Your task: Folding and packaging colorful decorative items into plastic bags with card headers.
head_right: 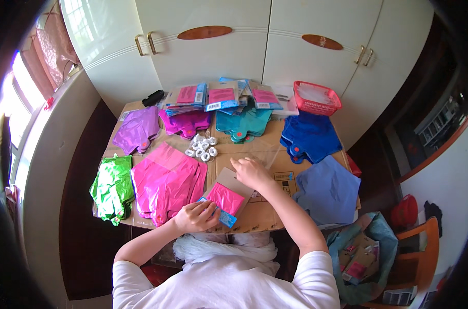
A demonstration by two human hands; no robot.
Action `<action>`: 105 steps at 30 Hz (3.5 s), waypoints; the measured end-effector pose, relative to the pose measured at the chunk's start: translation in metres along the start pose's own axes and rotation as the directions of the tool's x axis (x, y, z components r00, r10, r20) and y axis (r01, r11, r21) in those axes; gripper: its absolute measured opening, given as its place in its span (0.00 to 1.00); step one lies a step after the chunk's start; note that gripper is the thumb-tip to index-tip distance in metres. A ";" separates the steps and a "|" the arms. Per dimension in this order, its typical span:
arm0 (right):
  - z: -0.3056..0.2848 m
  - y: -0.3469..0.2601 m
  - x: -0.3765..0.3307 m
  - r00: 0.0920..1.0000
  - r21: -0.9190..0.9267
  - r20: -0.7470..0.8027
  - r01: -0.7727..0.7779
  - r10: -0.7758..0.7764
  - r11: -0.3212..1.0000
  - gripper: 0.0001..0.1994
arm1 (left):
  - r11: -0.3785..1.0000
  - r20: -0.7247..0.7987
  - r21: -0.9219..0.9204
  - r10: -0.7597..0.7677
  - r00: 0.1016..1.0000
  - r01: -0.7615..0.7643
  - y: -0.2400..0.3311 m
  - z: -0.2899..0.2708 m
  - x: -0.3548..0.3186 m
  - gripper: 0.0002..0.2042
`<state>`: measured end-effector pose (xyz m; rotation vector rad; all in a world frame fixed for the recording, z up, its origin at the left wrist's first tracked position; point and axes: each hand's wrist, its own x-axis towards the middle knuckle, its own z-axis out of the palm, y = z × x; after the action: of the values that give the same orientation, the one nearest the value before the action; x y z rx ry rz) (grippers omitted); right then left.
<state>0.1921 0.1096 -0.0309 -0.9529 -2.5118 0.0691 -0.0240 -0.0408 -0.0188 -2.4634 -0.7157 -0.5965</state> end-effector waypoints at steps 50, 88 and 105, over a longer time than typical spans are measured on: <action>-0.042 -0.013 -0.010 0.984 -0.189 -0.124 0.100 -0.124 0.977 0.03 | 0.985 -0.021 0.132 -0.107 0.994 0.109 -0.020 0.035 0.044 0.11; -0.009 -0.081 -0.046 0.763 0.999 0.036 -0.005 0.645 -0.050 0.07 | 0.898 -0.222 -0.065 -0.438 0.871 0.435 -0.022 -0.026 0.069 0.16; -0.014 -0.079 -0.058 0.910 0.990 -0.051 0.102 0.411 -0.103 0.10 | -0.700 0.615 -0.697 -0.696 0.372 -0.157 -0.013 -0.013 0.042 0.02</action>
<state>0.1872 0.0109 -0.0251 -0.4054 -1.1570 1.5358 -0.0025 -0.0231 0.0176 -1.6043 -1.7239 -3.9742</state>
